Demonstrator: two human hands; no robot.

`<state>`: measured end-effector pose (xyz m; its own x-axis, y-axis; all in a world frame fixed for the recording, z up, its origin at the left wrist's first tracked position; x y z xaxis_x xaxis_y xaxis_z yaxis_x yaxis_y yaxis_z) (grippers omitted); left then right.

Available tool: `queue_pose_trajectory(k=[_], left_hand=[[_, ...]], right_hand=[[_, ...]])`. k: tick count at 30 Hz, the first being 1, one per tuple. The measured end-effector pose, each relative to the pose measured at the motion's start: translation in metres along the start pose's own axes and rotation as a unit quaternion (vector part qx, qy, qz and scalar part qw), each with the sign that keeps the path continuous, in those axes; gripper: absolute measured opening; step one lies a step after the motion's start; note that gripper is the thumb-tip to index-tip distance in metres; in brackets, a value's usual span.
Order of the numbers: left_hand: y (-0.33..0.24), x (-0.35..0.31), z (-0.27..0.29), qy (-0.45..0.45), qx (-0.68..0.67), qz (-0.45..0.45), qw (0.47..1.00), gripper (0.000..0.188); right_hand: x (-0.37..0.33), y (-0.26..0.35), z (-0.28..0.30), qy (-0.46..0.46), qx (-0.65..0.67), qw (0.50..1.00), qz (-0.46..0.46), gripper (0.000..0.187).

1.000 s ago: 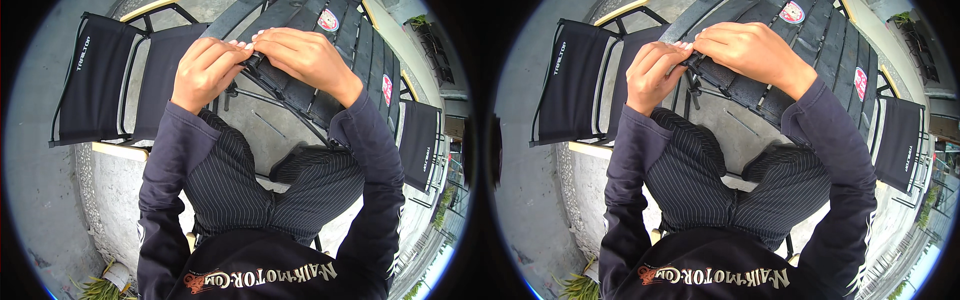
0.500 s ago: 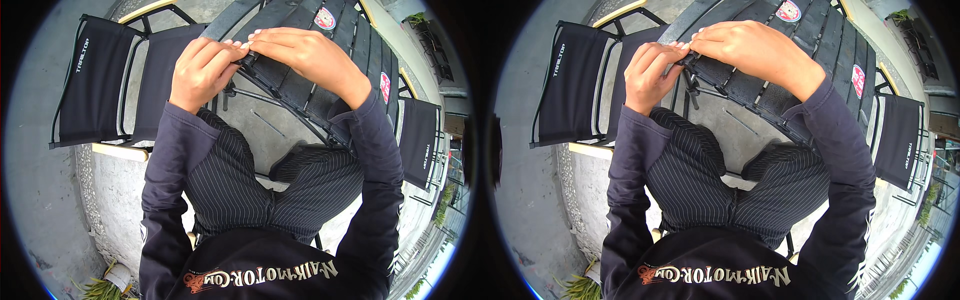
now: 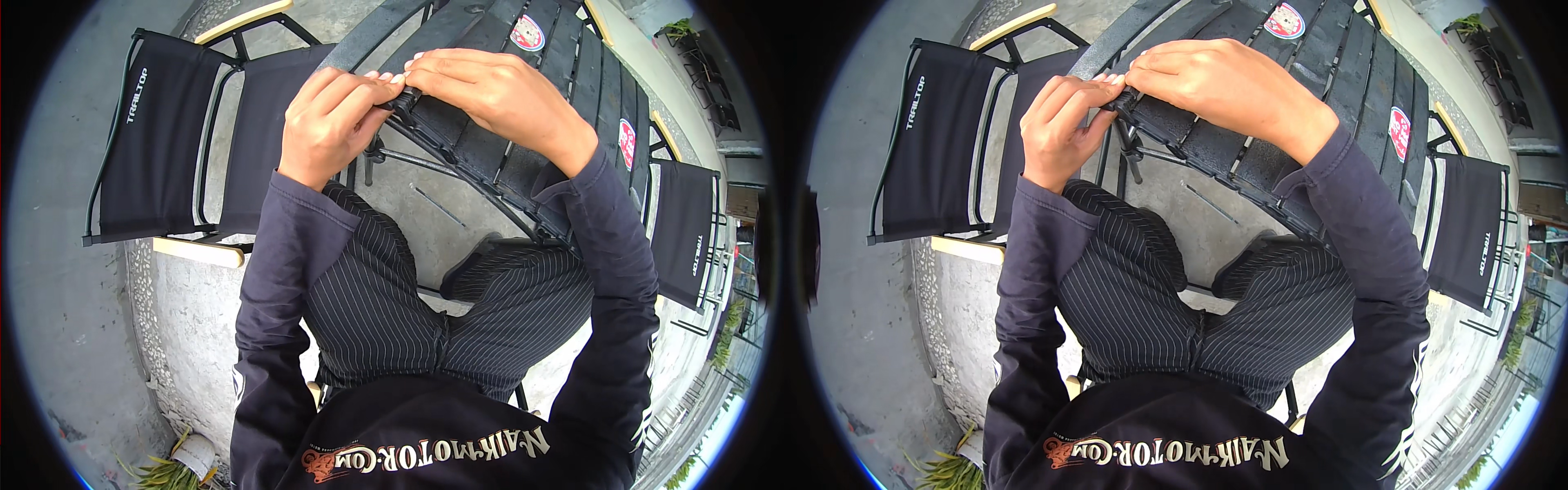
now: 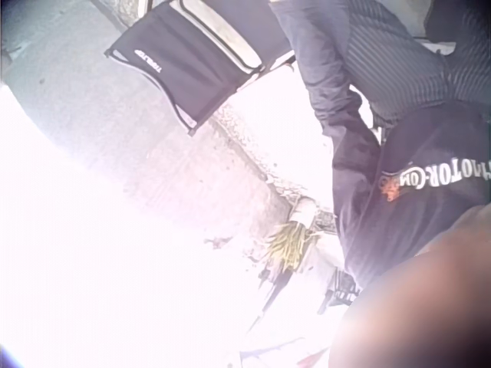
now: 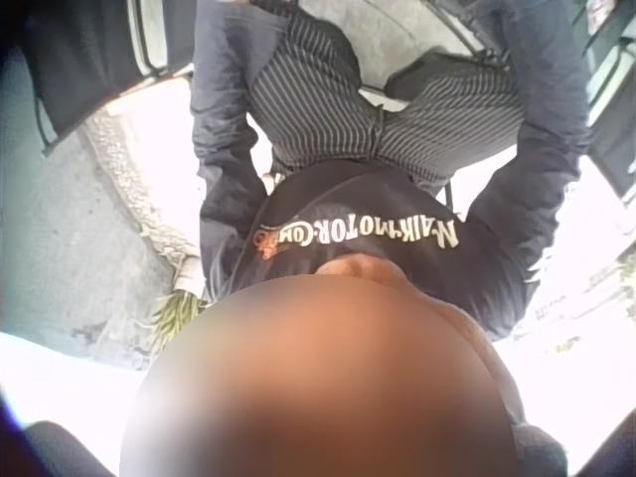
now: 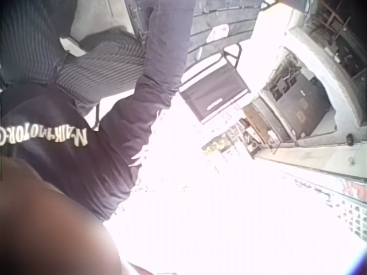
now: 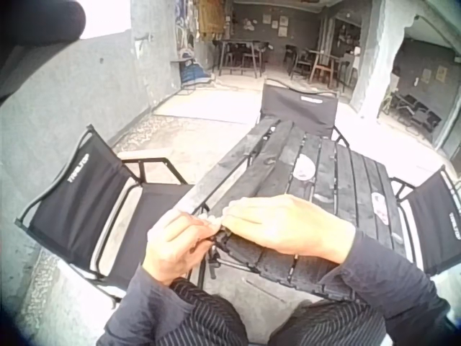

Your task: Assembling a portable folding camping table by attaching the slat-top surface to the frame.

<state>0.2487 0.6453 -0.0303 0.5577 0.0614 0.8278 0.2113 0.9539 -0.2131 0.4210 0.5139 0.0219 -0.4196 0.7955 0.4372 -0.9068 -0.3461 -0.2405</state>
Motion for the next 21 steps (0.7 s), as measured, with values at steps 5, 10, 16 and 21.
queue_pose_trajectory(k=[5,10,16,21], left_hand=[[0.0019,-0.0008,0.0012,0.004,0.001,0.003,1.0,0.035],[0.004,0.0001,0.0039,0.011,-0.004,-0.03,0.999,0.037],[0.0024,-0.0033,0.0016,0.009,0.042,-0.049,0.998,0.035],[-0.0018,-0.0005,0.0033,0.02,0.025,-0.005,0.999,0.035]], right_hand=[[0.0008,0.0016,-0.0022,-0.003,-0.013,1.0,0.001,0.03],[-0.0005,0.0024,-0.0044,-0.045,0.003,0.999,-0.01,0.026],[0.0033,0.0067,-0.0037,-0.056,-0.032,0.998,-0.005,0.02],[0.0067,0.0045,-0.0018,-0.055,0.018,0.998,-0.02,0.021]])
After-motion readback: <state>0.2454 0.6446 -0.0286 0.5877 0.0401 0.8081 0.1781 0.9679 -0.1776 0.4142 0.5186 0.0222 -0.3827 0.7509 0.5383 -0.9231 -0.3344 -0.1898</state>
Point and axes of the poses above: each hand's wrist, its own x-axis towards the middle knuckle, its own z-axis out of the back of the hand, y = z × x, the point moved 1 cm from there along x, towards the middle knuckle, and after that the axes turned 5 degrees about -x, right-handed, at the moved point
